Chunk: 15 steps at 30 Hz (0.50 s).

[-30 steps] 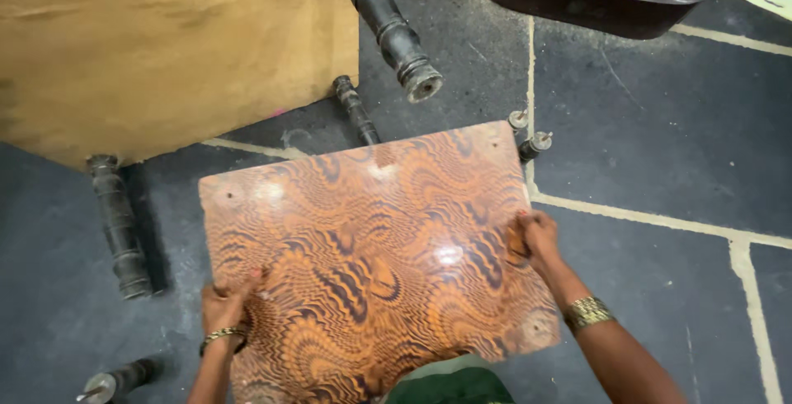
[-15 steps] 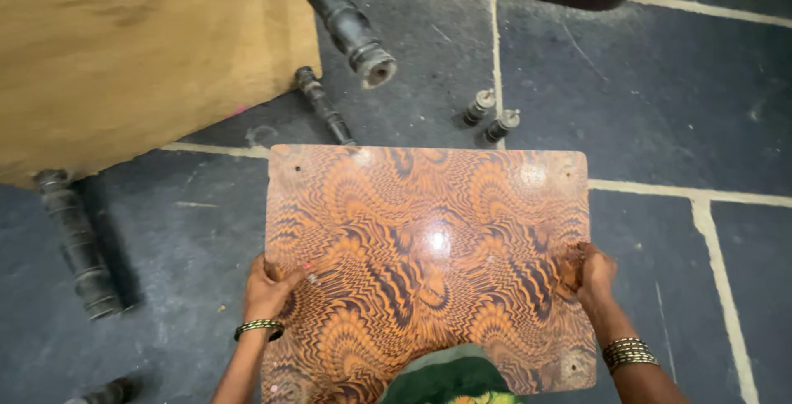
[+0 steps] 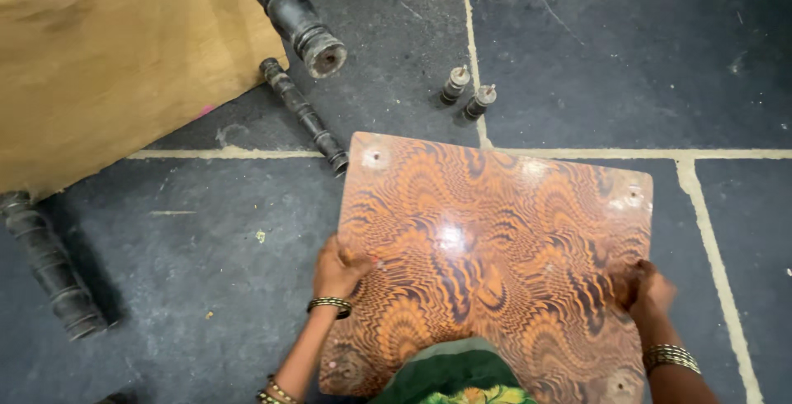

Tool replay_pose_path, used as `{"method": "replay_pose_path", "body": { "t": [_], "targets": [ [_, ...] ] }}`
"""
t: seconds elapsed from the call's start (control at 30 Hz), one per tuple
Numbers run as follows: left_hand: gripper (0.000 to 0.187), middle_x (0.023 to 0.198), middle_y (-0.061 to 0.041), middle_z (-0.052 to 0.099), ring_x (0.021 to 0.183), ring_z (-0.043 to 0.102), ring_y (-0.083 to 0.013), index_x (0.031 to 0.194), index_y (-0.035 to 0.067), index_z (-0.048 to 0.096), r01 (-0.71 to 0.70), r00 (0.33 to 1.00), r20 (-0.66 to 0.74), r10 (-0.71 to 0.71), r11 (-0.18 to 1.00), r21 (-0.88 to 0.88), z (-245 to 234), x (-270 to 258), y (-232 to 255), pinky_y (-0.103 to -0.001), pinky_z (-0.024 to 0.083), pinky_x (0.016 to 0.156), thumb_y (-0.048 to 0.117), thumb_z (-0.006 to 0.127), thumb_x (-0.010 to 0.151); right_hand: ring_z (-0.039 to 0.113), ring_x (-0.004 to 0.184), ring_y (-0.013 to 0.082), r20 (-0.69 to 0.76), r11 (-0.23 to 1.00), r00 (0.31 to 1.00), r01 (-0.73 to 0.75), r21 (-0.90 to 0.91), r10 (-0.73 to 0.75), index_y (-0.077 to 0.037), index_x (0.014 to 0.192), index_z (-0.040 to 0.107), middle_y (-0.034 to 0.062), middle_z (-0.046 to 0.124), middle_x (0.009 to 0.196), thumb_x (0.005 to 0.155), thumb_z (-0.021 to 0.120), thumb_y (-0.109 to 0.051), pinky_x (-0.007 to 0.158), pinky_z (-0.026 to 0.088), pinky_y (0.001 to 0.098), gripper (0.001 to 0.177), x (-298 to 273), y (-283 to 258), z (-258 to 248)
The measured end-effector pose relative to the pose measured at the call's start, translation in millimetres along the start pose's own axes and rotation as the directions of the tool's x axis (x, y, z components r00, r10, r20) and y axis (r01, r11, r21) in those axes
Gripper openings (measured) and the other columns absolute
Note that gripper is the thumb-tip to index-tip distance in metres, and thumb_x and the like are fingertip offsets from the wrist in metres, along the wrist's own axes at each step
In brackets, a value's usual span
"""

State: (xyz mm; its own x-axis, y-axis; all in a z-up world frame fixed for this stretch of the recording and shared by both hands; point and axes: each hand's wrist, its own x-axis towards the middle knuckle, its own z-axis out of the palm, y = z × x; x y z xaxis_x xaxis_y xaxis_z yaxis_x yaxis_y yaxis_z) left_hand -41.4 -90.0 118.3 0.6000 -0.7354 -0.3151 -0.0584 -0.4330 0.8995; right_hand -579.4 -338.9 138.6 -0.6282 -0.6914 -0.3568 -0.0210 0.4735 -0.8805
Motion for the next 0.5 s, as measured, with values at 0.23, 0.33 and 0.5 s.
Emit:
{"method": "replay_pose_path", "body": {
  "t": [0.23,0.33,0.5],
  "targets": [
    [0.071,0.096,-0.013,0.077,0.087,0.075,-0.0299,0.112,0.006,0.065,-0.051,0.998,0.031,0.048,0.992,0.113,43,25,-2,-0.041,0.057,0.077,0.032,0.097,0.055,0.058,0.058,0.0183,-0.15,0.988,0.986,0.047,-0.149,-0.07,0.0,0.092,0.068,0.0049,0.063,0.078,0.09,0.079,-0.027,0.048,0.048,0.0388,0.029,8,-3,-25],
    [0.071,0.096,-0.014,0.077,0.088,0.075,-0.0322,0.109,0.005,0.067,0.041,0.999,0.018,-0.045,0.978,0.205,61,44,-13,-0.043,0.058,0.079,0.037,0.096,0.052,0.051,0.051,0.0202,0.007,0.999,1.0,0.014,-0.048,-0.014,-0.004,0.093,0.067,0.0067,0.055,0.072,0.092,0.075,-0.023,0.042,0.038,0.0396,0.021,17,-3,-26],
    [0.084,0.106,-0.018,0.075,0.101,0.07,-0.0377,0.116,0.008,0.065,0.014,1.0,0.018,-0.024,0.901,0.434,75,87,-43,-0.046,0.052,0.093,0.051,0.095,0.051,0.046,0.044,0.0133,0.073,0.997,0.997,0.027,-0.071,-0.022,-0.007,0.086,0.07,0.0024,0.054,0.065,0.091,0.067,-0.016,0.038,0.035,0.0342,0.01,33,10,-16]
  ]
}}
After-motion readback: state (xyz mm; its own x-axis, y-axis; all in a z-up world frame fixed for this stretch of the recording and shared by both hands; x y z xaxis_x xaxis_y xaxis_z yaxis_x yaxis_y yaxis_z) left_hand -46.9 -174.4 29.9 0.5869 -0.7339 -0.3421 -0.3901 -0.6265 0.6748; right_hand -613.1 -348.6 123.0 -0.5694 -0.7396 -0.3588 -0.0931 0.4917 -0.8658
